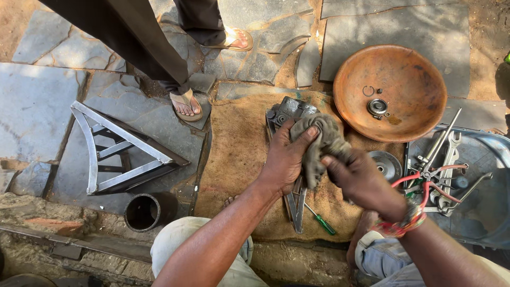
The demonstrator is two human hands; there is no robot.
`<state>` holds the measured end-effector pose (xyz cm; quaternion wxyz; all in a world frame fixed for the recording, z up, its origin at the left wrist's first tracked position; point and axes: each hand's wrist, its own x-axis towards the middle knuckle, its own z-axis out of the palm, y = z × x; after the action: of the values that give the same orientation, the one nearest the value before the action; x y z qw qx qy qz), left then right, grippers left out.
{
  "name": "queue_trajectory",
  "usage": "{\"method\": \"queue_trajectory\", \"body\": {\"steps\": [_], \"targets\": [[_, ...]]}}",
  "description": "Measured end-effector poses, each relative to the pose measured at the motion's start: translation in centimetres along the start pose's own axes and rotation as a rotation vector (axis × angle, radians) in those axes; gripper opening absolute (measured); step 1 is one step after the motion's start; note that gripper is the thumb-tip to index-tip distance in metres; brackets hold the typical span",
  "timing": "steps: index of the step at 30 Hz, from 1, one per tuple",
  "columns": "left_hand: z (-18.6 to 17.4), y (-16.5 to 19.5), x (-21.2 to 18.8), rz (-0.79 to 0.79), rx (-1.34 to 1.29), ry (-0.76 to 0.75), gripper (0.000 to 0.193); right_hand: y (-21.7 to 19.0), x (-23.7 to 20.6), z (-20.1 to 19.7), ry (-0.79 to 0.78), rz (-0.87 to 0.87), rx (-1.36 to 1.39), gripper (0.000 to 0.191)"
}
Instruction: The person wipes a metal mechanical housing with a cloth, inserts a cylindrical internal component, and uses a wrench and a screwdriver to tighten fasteners on the assembly.
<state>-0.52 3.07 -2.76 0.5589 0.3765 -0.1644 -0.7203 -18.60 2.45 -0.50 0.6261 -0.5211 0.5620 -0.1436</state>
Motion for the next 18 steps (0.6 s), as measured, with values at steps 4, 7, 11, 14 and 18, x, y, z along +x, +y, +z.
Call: {"method": "queue_trajectory", "body": {"steps": [4,7,11,14,18], "targets": [[0.0,0.4,-0.3,0.072,0.236,0.038,0.039,0.4,-0.2,0.2,-0.045,-0.109,-0.036,0.034],[0.4,1.8,-0.8,0.24,0.411,0.07,0.03,0.8,0.3,-0.5,-0.058,-0.196,0.12,0.035],[1.7,2.2,-2.5,0.436,0.875,-0.143,0.031,2.0,0.8,-0.6,-0.006,-0.058,0.012,0.039],[2.4,1.5,-3.1,0.807,1.152,-0.174,0.041,3.2,0.7,0.6,0.061,-0.1,-0.113,0.037],[2.8,0.6,-2.9,1.001,1.141,-0.09,0.036,3.8,0.5,2.2,0.215,-0.271,-0.334,0.021]]}}
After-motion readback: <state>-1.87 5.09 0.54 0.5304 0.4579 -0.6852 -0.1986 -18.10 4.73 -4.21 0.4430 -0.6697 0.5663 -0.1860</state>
